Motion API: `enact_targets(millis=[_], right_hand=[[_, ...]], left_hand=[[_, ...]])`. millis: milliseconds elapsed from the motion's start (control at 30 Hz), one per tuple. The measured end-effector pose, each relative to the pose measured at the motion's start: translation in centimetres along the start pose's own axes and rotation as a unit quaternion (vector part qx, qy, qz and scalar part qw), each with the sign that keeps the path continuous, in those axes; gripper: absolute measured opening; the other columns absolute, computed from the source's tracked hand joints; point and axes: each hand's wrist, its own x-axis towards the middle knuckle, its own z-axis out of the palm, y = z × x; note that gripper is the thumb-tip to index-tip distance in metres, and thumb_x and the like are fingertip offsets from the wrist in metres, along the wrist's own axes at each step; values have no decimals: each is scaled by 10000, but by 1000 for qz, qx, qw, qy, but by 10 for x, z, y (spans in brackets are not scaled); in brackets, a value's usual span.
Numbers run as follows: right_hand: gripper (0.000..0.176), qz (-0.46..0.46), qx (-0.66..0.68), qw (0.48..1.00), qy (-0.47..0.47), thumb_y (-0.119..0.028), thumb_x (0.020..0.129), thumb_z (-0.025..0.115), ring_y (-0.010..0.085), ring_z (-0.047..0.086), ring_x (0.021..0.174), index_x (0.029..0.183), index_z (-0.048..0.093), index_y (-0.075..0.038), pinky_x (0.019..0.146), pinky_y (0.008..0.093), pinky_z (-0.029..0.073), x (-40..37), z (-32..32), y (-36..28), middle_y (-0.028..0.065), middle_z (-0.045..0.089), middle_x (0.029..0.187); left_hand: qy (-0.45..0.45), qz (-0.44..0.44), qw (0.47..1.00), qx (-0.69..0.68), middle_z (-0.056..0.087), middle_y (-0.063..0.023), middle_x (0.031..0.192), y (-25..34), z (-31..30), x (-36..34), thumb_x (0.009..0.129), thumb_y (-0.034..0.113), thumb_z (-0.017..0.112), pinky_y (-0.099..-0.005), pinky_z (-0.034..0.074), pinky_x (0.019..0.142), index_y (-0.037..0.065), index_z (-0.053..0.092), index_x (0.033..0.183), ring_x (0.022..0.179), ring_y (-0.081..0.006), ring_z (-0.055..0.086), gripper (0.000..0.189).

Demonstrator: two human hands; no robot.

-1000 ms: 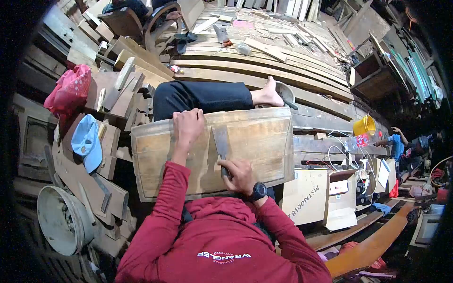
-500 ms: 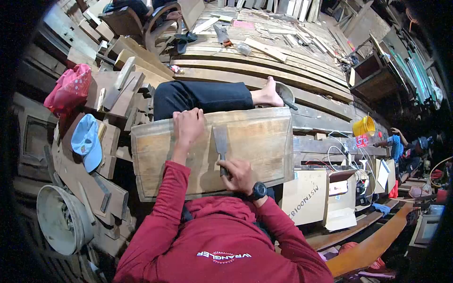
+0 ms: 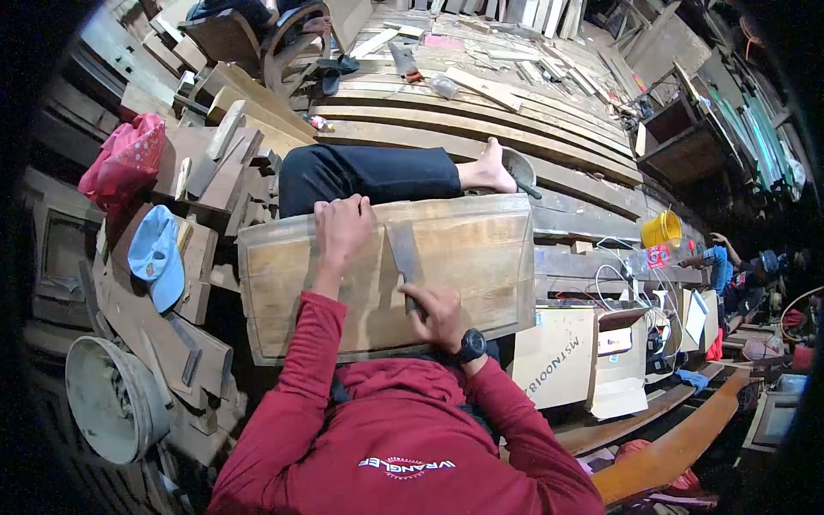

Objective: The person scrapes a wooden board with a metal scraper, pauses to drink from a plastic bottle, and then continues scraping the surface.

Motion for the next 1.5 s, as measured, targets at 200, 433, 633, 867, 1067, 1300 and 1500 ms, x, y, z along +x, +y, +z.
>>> enact_targets(millis=[200, 433, 633, 867, 1067, 1300, 1500], right_hand=[[515, 8, -12, 1000, 3, -67, 739, 685, 297, 621, 648, 1251, 695, -123, 607, 397, 503, 7, 6, -1, 105, 628, 766], [511, -2, -26, 1000, 12, -38, 749, 676, 295, 628, 655, 1253, 697, -118, 593, 411, 501, 4, 5, -2, 116, 677, 826], [526, 15, -30, 999, -28, -21, 757, 680, 312, 642, 674, 1275, 680, -108, 614, 410, 512, 5, -4, -13, 136, 669, 871], [516, 19, -19, 1000, 6, -11, 762, 665, 322, 635, 670, 1269, 680, -103, 611, 408, 508, -2, 1, -3, 132, 665, 852], [499, 9, 7, 1000, -12, -5, 752, 654, 317, 607, 655, 1240, 693, -103, 597, 418, 497, -5, 2, -5, 120, 587, 755], [520, 19, -24, 999, -8, 10, 735, 628, 329, 628, 672, 1243, 690, -80, 620, 429, 511, 0, 3, 0, 127, 621, 792], [471, 58, -23, 998, 20, -29, 716, 647, 312, 644, 671, 1181, 709, -81, 584, 407, 493, 8, 11, -5, 124, 659, 808]], left_hand=[[2, 1, 1000, 4, 753, -170, 818, -1, 2, -1, 1023, 308, 528, -458, 440, 891, 69, 777, 883, 819, -326, 728, 373], [0, -2, 1000, -6, 752, -174, 818, 0, 0, 0, 1028, 314, 522, -461, 441, 887, 73, 774, 864, 820, -332, 727, 386], [-7, -3, 1000, -6, 746, -199, 844, -2, 0, 1, 1027, 333, 528, -470, 439, 887, 73, 767, 891, 829, -365, 713, 379], [-34, -13, 999, 3, 740, -201, 833, 0, 1, 5, 1026, 332, 525, -476, 429, 893, 77, 756, 866, 827, -373, 706, 379], [-33, 0, 999, 3, 753, -204, 847, -2, 1, -1, 1036, 313, 497, -471, 419, 908, 63, 771, 879, 816, -363, 724, 403], [-25, -1, 1000, 10, 748, -205, 849, -3, 6, 5, 1043, 344, 496, -476, 438, 908, 74, 782, 908, 811, -384, 715, 417], [-32, -5, 999, 20, 738, -199, 820, -2, 4, 4, 1054, 358, 475, -467, 422, 891, 70, 765, 860, 823, -374, 712, 452]])
